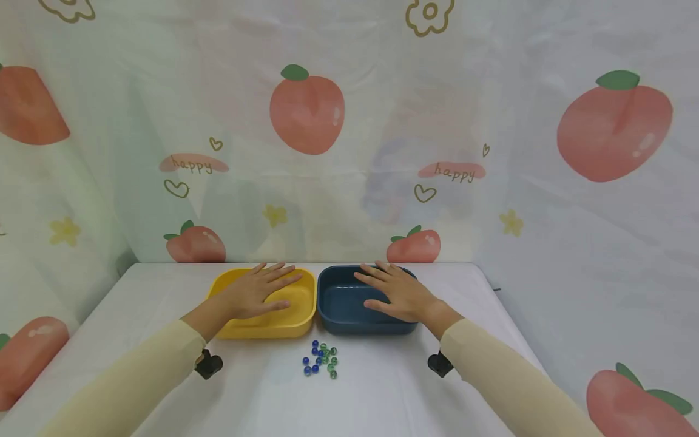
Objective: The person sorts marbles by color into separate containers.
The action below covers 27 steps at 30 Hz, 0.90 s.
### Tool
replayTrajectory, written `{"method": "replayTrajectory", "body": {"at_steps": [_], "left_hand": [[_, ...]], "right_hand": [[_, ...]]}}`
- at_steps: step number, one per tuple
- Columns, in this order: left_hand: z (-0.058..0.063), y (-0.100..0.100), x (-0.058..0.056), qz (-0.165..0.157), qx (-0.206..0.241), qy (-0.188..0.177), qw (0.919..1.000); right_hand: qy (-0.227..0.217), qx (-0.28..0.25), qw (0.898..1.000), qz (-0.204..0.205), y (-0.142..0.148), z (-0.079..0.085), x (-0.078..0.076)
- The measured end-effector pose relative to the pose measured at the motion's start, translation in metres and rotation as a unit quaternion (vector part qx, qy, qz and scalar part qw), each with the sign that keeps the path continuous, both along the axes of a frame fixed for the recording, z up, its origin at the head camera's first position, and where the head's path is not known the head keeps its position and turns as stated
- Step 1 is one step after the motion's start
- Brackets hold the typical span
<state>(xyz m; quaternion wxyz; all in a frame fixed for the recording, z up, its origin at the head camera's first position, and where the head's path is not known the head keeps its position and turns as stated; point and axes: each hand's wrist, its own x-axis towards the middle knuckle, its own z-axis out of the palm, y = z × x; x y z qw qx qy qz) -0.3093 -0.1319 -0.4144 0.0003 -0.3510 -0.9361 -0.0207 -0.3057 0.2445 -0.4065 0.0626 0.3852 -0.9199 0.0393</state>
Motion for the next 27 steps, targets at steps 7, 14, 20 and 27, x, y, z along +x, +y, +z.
{"method": "replayTrajectory", "body": {"at_steps": [7,14,20,27], "left_hand": [[0.0,-0.003,0.004,-0.011,0.01,0.003,0.9999],[-0.001,-0.006,0.007,-0.022,0.016,0.021,0.9994],[0.0,-0.009,0.013,-0.018,0.037,0.009,0.9991],[-0.003,-0.01,0.018,0.0,0.037,0.008,0.9993]], "right_hand": [[0.011,-0.013,1.0,0.002,0.011,0.006,0.0],[0.004,-0.027,1.0,-0.008,0.021,0.009,0.002],[0.007,-0.028,0.999,-0.023,0.031,0.01,0.005],[0.001,-0.043,0.998,-0.045,0.039,0.011,0.011]]}}
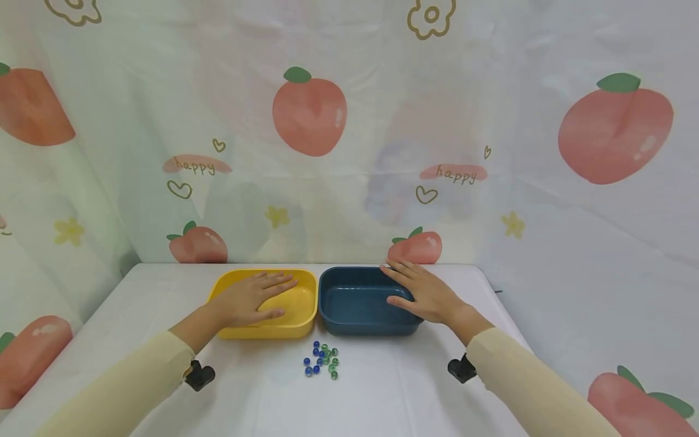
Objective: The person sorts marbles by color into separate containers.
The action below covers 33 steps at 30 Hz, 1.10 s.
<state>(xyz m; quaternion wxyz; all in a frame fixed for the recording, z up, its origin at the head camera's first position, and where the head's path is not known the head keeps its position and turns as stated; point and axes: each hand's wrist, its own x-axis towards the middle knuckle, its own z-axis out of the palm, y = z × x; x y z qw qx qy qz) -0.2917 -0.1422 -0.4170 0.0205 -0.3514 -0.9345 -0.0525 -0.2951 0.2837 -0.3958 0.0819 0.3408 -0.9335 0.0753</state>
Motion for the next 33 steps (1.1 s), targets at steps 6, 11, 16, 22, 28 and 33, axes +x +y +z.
{"method": "replayTrajectory", "body": {"at_steps": [6,11,16,22,28,33], "left_hand": [[0.004,0.0,0.008,0.033,0.01,-0.016,0.9993],[0.006,-0.003,0.013,0.048,0.026,-0.024,0.9982],[0.004,-0.007,0.016,0.058,0.036,-0.02,0.9974],[0.004,-0.009,0.02,0.071,0.048,-0.023,0.996],[0.006,-0.009,0.025,0.095,0.059,-0.033,0.9931],[0.005,-0.01,0.027,0.099,0.076,-0.03,0.9917]], "right_hand": [[0.004,-0.01,1.0,-0.004,0.005,-0.001,0.006],[0.006,-0.012,1.0,-0.019,0.011,-0.005,0.01],[0.002,-0.02,0.999,-0.041,0.017,-0.008,0.015],[-0.012,-0.032,0.997,-0.07,0.021,-0.01,0.022],[-0.027,-0.064,0.993,-0.095,0.024,-0.013,0.024],[-0.033,-0.08,0.99,-0.115,0.028,-0.015,0.025]]}}
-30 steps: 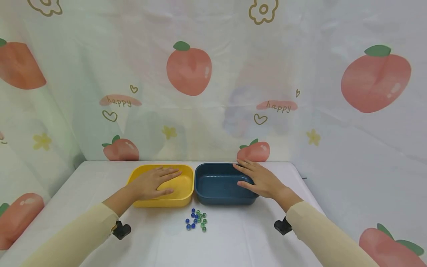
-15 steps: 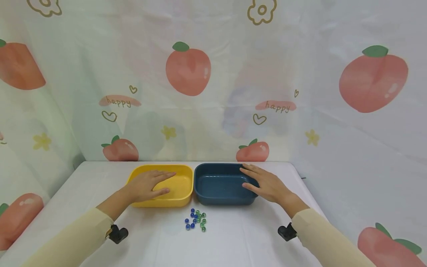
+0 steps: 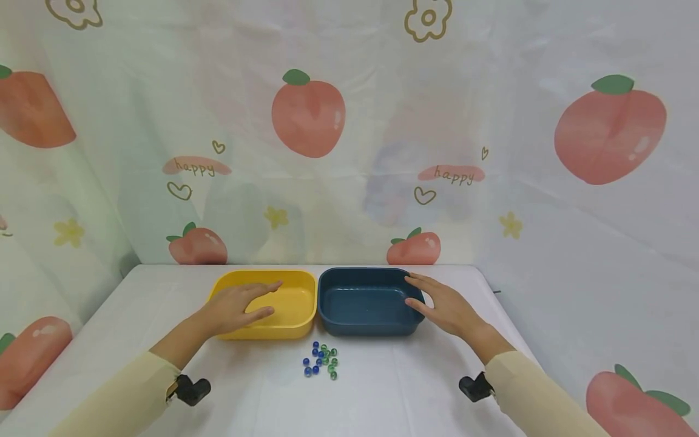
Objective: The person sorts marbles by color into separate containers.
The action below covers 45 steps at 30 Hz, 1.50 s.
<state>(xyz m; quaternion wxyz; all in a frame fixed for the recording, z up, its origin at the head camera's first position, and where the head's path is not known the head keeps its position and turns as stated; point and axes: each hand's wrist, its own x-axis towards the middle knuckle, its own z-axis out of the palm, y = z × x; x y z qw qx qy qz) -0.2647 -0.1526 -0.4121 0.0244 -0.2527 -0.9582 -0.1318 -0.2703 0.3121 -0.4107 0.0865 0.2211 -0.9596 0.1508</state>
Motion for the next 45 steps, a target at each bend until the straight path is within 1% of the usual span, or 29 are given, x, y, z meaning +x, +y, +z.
{"method": "replayTrajectory", "body": {"at_steps": [4,8,12,17,22,27,34,41,45], "left_hand": [[-0.002,-0.001,0.001,0.0,0.008,0.01,0.9999],[-0.004,-0.002,0.004,-0.006,0.025,0.02,0.9995],[-0.005,-0.001,0.007,-0.009,0.042,0.025,0.9988],[-0.004,0.002,0.009,0.003,0.062,0.016,0.9979],[-0.004,0.002,0.011,0.004,0.07,0.02,0.9974],[-0.006,0.004,0.015,0.004,0.091,0.008,0.9958],[-0.009,0.005,0.023,0.01,0.129,-0.022,0.9914],[-0.01,0.004,0.031,0.0,0.157,-0.021,0.9874],[-0.012,0.002,0.035,0.006,0.17,-0.03,0.985]], "right_hand": [[-0.01,-0.022,1.0,-0.009,0.003,-0.003,0.001],[-0.016,-0.057,0.998,-0.011,0.007,-0.005,0.004],[-0.025,-0.086,0.996,-0.025,0.01,-0.007,0.007],[-0.032,-0.102,0.993,-0.045,0.014,-0.009,0.009],[-0.032,-0.104,0.992,-0.059,0.016,-0.012,0.008],[-0.039,-0.128,0.989,-0.065,0.018,-0.015,0.009],[-0.037,-0.146,0.986,-0.068,0.018,-0.017,0.01],[-0.045,-0.149,0.984,-0.085,0.018,-0.02,0.008],[-0.046,-0.156,0.982,-0.092,0.018,-0.022,0.008]]}}
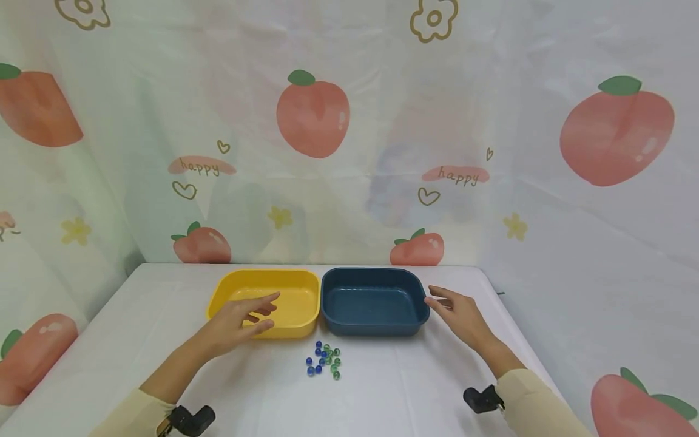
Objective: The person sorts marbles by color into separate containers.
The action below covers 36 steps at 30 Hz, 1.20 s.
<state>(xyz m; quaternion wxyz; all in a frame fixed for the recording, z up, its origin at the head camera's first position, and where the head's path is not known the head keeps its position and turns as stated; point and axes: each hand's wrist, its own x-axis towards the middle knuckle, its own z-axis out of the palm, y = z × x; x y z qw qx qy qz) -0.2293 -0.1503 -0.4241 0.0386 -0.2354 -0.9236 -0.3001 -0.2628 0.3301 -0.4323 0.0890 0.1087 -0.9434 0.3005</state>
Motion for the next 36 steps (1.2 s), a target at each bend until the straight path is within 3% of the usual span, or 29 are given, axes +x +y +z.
{"method": "replayTrajectory", "body": {"at_steps": [6,16,25,36], "left_hand": [[-0.006,0.0,0.005,0.011,0.02,-0.009,0.9997],[-0.017,-0.002,0.012,-0.005,0.071,-0.011,0.9974],[-0.025,0.0,0.015,-0.006,0.087,-0.014,0.9961],[-0.03,0.002,0.02,-0.009,0.091,-0.026,0.9955]], "right_hand": [[-0.017,-0.024,1.0,0.008,-0.001,-0.004,0.0],[-0.028,-0.043,0.999,0.003,-0.005,-0.008,0.002],[-0.042,-0.064,0.997,-0.012,-0.008,-0.01,0.004],[-0.024,-0.084,0.996,-0.008,-0.008,-0.016,-0.001]]}}
